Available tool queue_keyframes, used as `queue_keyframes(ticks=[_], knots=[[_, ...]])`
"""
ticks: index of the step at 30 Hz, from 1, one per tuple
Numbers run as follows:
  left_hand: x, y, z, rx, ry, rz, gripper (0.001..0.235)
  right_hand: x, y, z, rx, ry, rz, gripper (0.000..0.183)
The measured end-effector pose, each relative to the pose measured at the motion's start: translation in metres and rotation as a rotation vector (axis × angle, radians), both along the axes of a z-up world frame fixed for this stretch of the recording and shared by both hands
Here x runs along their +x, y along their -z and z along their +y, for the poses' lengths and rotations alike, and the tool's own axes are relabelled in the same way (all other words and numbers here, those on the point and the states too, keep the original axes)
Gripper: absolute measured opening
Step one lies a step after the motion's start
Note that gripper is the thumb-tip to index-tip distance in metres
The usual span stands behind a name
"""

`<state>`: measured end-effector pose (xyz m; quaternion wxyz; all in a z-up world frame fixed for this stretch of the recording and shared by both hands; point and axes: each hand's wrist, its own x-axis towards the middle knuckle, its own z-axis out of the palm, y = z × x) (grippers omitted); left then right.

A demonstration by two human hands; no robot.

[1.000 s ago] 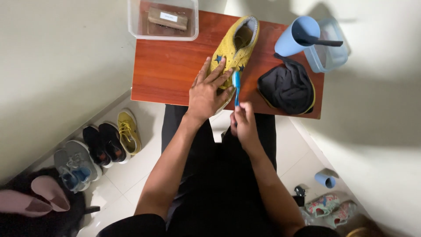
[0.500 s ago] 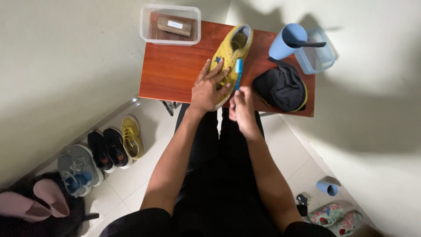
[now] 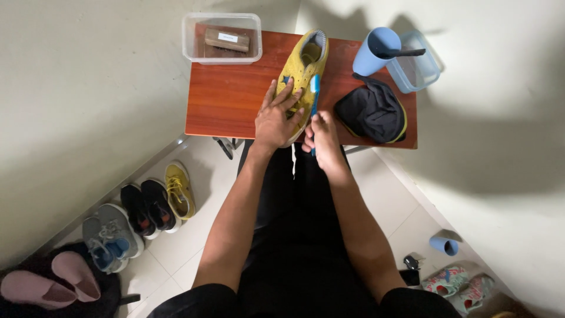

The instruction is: The person scrubs a yellow canvas shoe with a blue toothbrush on a wooden table. They hold the shoe with one hand and use the brush to clean the upper fabric, laces, and white rubber sole.

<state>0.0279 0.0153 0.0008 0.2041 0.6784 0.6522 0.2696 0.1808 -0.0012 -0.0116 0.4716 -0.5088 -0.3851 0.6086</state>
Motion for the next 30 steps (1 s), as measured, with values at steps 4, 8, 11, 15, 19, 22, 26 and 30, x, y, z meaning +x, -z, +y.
queue_keyframes(ticks=[4, 8, 11, 15, 19, 22, 26, 30], knots=[[0.001, -0.004, 0.002, -0.043, -0.002, -0.002, 0.048, -0.005, -0.019, -0.008, -0.02, -0.004, -0.032, 0.025], [0.002, -0.006, 0.0, -0.057, -0.01, -0.016, 0.047, 0.006, -0.008, -0.041, -0.109, -0.039, -0.087, 0.027], [0.003, -0.004, -0.002, -0.058, -0.02, -0.025, 0.047, 0.015, 0.013, -0.053, -0.12, -0.049, -0.15, 0.029], [0.002, -0.002, 0.001, -0.041, -0.041, -0.051, 0.046, 0.009, 0.007, -0.031, -0.078, -0.015, -0.262, 0.03], [0.002, -0.002, 0.003, -0.058, -0.056, -0.074, 0.047, -0.003, 0.009, 0.004, -0.01, 0.043, -0.3, 0.03], [0.004, -0.001, 0.002, -0.072, -0.081, -0.076, 0.045, -0.001, 0.016, 0.009, 0.006, 0.062, -0.326, 0.027], [0.004, 0.007, 0.007, -0.075, -0.098, -0.094, 0.045, 0.017, 0.042, -0.009, 0.026, -0.038, -0.5, 0.034], [0.006, 0.005, 0.006, -0.113, -0.103, -0.103, 0.047, 0.024, 0.019, -0.036, -0.002, -0.096, -0.674, 0.039]])
